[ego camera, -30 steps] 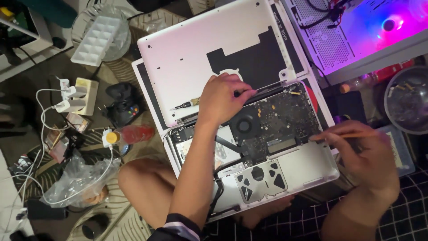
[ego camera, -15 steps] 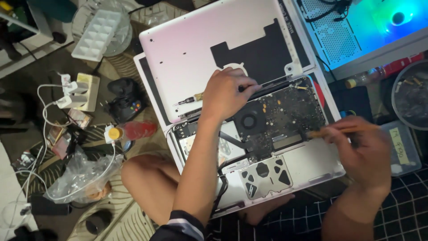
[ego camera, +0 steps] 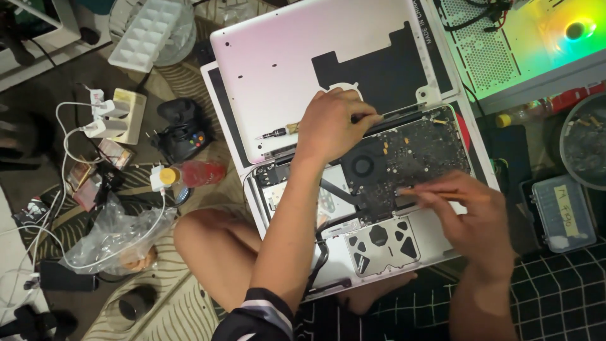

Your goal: The person sits on the floor with an opened laptop on their lap and uses an orange pry tool to lift and detach components from the exposed motherboard, working around the fan and board area by hand.

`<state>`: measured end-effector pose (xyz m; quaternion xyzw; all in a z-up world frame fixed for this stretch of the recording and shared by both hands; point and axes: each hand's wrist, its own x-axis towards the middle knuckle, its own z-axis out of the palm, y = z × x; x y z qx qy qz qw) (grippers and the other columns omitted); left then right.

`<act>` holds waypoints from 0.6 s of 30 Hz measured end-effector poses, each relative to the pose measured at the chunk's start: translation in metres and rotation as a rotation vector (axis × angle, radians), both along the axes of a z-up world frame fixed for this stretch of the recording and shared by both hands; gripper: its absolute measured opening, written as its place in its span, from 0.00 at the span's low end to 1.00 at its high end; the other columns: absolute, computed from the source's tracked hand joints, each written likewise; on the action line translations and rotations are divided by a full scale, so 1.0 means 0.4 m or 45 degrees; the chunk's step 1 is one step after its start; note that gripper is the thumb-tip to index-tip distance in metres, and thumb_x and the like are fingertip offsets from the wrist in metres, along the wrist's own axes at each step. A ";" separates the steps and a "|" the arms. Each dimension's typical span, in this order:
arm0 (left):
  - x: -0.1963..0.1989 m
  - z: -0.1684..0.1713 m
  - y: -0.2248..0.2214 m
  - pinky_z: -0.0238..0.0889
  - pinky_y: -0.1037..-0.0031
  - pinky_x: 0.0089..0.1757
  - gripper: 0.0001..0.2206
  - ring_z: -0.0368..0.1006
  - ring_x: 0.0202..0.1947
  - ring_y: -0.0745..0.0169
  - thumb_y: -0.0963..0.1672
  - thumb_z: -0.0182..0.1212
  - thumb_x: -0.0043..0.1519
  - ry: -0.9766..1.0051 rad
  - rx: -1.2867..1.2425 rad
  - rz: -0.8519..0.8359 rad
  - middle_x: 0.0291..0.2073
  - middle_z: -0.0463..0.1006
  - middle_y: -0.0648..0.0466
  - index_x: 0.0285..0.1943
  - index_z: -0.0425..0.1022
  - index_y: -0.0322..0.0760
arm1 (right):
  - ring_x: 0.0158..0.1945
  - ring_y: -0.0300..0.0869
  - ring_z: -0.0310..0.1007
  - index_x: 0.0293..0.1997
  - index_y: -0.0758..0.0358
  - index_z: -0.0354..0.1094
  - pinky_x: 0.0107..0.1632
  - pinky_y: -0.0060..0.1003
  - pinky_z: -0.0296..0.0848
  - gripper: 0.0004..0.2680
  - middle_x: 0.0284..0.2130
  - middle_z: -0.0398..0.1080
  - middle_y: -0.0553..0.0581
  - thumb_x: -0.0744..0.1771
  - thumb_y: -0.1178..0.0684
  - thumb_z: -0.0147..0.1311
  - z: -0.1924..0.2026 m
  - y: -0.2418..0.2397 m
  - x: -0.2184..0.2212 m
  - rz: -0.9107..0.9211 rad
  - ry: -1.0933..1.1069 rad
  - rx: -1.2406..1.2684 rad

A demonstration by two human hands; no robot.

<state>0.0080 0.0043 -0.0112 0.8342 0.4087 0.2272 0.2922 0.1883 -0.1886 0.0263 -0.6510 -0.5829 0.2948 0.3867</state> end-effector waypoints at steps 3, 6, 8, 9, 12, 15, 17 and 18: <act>0.002 -0.007 0.002 0.59 0.71 0.47 0.07 0.73 0.38 0.65 0.49 0.65 0.59 0.024 -0.002 -0.003 0.30 0.80 0.63 0.35 0.87 0.49 | 0.36 0.41 0.82 0.37 0.67 0.74 0.38 0.29 0.79 0.05 0.38 0.79 0.57 0.62 0.66 0.62 0.014 0.021 -0.044 0.057 0.025 0.047; -0.001 -0.013 -0.001 0.59 0.70 0.47 0.07 0.73 0.39 0.65 0.49 0.65 0.58 -0.012 0.006 -0.005 0.29 0.78 0.63 0.34 0.87 0.49 | 0.22 0.33 0.75 0.33 0.64 0.79 0.26 0.23 0.71 0.04 0.31 0.82 0.51 0.59 0.63 0.66 0.030 0.020 -0.048 0.142 -0.030 0.003; -0.001 -0.023 0.002 0.59 0.70 0.47 0.07 0.73 0.39 0.65 0.49 0.65 0.59 -0.007 0.011 -0.005 0.29 0.79 0.63 0.34 0.87 0.49 | 0.26 0.35 0.77 0.33 0.65 0.79 0.31 0.25 0.74 0.05 0.33 0.81 0.53 0.59 0.64 0.66 0.023 0.014 -0.050 0.112 -0.019 -0.006; 0.001 -0.028 0.003 0.59 0.70 0.47 0.08 0.73 0.40 0.65 0.49 0.64 0.59 -0.004 0.017 -0.008 0.30 0.79 0.64 0.34 0.87 0.50 | 0.30 0.38 0.79 0.34 0.66 0.79 0.37 0.27 0.76 0.06 0.35 0.81 0.55 0.58 0.65 0.66 0.020 0.009 -0.049 0.078 -0.011 -0.016; 0.001 -0.030 0.003 0.59 0.70 0.48 0.09 0.73 0.39 0.64 0.50 0.64 0.59 -0.003 0.022 -0.009 0.29 0.78 0.64 0.34 0.87 0.50 | 0.22 0.32 0.69 0.39 0.58 0.81 0.27 0.24 0.64 0.09 0.27 0.80 0.49 0.58 0.62 0.66 0.046 0.016 -0.058 0.181 0.051 -0.103; 0.000 -0.025 0.001 0.59 0.70 0.47 0.08 0.73 0.39 0.63 0.50 0.64 0.59 -0.016 0.007 0.003 0.28 0.78 0.64 0.34 0.87 0.49 | 0.24 0.33 0.69 0.38 0.61 0.81 0.28 0.25 0.64 0.09 0.27 0.80 0.50 0.58 0.63 0.67 0.035 0.006 -0.058 0.168 0.118 -0.117; 0.001 -0.019 0.002 0.59 0.70 0.47 0.08 0.73 0.39 0.64 0.50 0.64 0.59 0.000 -0.010 0.003 0.28 0.78 0.64 0.34 0.87 0.50 | 0.21 0.29 0.66 0.39 0.56 0.80 0.25 0.21 0.63 0.09 0.34 0.81 0.48 0.59 0.60 0.66 0.011 0.007 -0.057 0.217 0.154 -0.020; 0.001 -0.016 0.002 0.59 0.71 0.48 0.08 0.73 0.39 0.64 0.50 0.65 0.59 0.020 -0.027 0.007 0.28 0.78 0.64 0.35 0.87 0.50 | 0.18 0.25 0.63 0.41 0.50 0.79 0.22 0.18 0.62 0.09 0.41 0.82 0.47 0.60 0.57 0.66 -0.001 0.008 -0.056 0.270 0.194 0.076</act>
